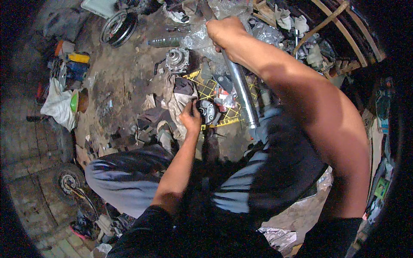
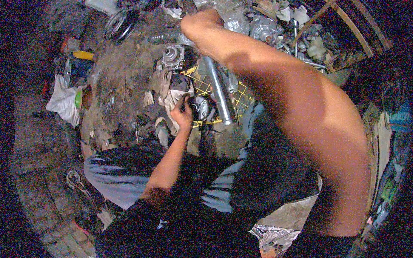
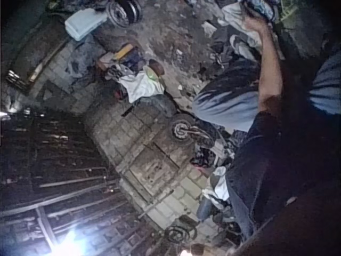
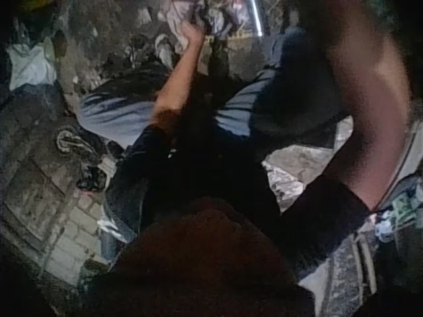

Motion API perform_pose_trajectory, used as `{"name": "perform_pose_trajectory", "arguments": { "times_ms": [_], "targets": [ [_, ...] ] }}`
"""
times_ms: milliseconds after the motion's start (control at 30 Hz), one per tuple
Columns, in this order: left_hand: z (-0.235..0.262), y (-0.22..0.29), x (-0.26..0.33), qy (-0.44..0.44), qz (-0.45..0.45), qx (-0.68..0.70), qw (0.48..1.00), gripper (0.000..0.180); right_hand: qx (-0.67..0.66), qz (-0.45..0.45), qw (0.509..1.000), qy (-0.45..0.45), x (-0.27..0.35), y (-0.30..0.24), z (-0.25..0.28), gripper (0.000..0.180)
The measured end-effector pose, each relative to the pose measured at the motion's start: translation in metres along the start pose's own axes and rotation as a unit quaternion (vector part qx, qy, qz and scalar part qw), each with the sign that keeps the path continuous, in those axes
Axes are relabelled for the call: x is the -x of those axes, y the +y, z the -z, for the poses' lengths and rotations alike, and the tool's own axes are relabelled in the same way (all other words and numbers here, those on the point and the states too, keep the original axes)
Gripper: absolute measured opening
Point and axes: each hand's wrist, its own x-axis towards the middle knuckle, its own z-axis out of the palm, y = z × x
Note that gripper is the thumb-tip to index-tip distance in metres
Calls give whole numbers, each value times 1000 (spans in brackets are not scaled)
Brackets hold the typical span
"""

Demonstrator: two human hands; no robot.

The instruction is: The person sits on the floor and uses a hammer and punch to remove a pin from a mechanical part. They then use a screwdriver to pry and remove a small metal ring from the part's shaft.

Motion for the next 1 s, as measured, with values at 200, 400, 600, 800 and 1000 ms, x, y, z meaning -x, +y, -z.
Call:
{"name": "perform_pose_trajectory", "arguments": {
  "times_ms": [200, 400, 600, 800, 1000],
  "targets": [
    [0, 13, 0, 10, 57, 26, 998, 12, -11, -6, 1000, 9, 3, -3, 3, 34],
    [1, 9, -4, 7, 32, 29, 999, 9, -19, -7, 1000, -15, 3, -4, 5, 33],
    [5, 12, -8, 20, 3, -5, 1000, 7, -8, 18, 1000, 3, -8, 3, 2, 26],
    [9, 14, -8, 18, 30, 7, 999, 13, -13, 7, 1000, 12, -12, 4, 0, 20],
    [6, 20, -11, 8, -16, 62, 998, 13, -12, 17, 1000, 14, -13, 5, 1, 19]
  ]
}}
